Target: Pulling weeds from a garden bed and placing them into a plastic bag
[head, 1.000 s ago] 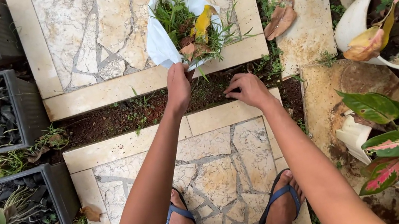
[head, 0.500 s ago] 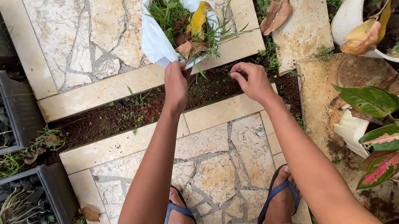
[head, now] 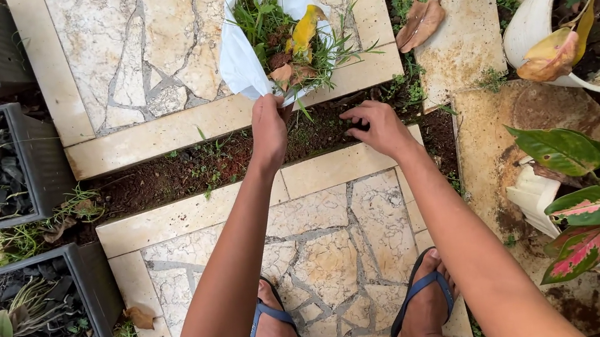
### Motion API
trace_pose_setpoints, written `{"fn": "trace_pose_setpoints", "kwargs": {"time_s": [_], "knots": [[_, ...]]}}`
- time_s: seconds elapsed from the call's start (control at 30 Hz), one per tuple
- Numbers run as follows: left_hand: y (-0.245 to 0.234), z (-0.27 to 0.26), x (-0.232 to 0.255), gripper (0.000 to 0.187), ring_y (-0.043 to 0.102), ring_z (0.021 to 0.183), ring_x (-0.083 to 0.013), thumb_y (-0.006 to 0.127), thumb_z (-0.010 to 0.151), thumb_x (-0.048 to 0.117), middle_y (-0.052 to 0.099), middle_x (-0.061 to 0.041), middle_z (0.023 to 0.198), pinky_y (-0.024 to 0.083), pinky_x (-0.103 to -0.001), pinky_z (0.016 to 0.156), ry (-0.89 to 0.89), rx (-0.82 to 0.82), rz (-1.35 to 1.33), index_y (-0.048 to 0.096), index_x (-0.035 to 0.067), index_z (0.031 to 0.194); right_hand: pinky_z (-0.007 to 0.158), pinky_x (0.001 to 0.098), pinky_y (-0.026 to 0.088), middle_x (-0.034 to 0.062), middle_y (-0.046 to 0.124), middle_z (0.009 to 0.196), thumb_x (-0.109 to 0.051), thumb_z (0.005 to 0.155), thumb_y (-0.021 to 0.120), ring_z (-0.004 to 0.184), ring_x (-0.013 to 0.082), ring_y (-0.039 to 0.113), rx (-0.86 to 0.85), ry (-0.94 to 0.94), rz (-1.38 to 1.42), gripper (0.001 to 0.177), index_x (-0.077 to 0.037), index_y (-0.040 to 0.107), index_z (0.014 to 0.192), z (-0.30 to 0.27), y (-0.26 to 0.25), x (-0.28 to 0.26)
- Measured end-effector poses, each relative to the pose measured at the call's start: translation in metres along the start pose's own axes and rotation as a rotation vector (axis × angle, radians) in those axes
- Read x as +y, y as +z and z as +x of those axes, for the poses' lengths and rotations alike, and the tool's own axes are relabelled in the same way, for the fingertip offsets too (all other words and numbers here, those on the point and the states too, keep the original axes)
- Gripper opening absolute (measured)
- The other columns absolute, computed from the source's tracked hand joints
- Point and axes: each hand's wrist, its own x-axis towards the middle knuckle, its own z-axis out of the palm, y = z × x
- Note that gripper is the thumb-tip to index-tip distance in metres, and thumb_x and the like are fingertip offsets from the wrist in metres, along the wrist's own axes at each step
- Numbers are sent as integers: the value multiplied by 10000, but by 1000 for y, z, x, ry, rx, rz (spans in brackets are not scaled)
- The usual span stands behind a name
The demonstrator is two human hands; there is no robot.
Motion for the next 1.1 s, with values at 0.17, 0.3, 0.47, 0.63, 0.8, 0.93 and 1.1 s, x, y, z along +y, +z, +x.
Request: {"fn": "trace_pose_setpoints", "kwargs": {"time_s": [0.17, 0.3, 0.47, 0.63, 0.8, 0.93, 1.1], "knots": [[1, 0, -4, 146, 331, 737, -104, 457, 948, 221, 254, 58, 816, 400, -274, 767, -21, 15, -7, 450, 167, 812, 741, 401, 634, 152, 736, 998, -34, 943, 800, 911, 289, 707, 28, -30, -36, 148, -92, 829, 1076, 7, 13, 17], [0, 0, -7, 154, 322, 751, -109, 470, 944, 228, 248, 53, 828, 391, -284, 769, -23, 31, -21, 437, 167, 807, 737, 376, 651, 124, 730, 992, -38, 960, 789, 913, 297, 723, 84, -77, -88, 98, -98, 825, 1029, 9, 22, 24], [1, -4, -1, 158, 312, 768, -101, 465, 945, 230, 249, 54, 845, 370, -289, 763, -17, 31, -3, 412, 172, 807, 760, 361, 639, 89, 717, 1003, -76, 1018, 732, 935, 274, 737, 125, -40, -155, 77, -90, 800, 1050, 13, 35, 49], [0, -4, -5, 151, 316, 777, -116, 450, 955, 221, 228, 49, 863, 398, -308, 794, -26, 9, -5, 414, 164, 820, 799, 444, 632, 143, 704, 1001, -107, 1039, 695, 975, 357, 732, 188, -9, -166, 80, -59, 758, 1041, 13, 38, 75], [-7, -1, -18, 157, 335, 773, -127, 431, 972, 211, 235, 54, 855, 439, -310, 829, -25, -14, -25, 431, 157, 824, 768, 432, 606, 128, 743, 927, -102, 1025, 732, 904, 303, 739, 123, 90, 37, 59, -61, 765, 1051, 1, -14, 24], [-11, -2, -24, 185, 270, 721, -84, 408, 962, 214, 223, 94, 844, 343, -284, 726, 5, -43, 24, 361, 193, 784, 704, 396, 571, 159, 724, 812, -32, 959, 700, 719, 224, 650, -92, 108, 305, 60, 9, 743, 970, -13, -77, -100], [-14, 2, -46, 217, 306, 593, -115, 372, 979, 233, 318, 58, 686, 359, -277, 641, -5, -44, 100, 452, 198, 780, 649, 325, 617, 178, 747, 907, -8, 1049, 675, 786, 263, 737, 159, -179, 228, 115, 6, 784, 1081, 6, -82, -154]]}}
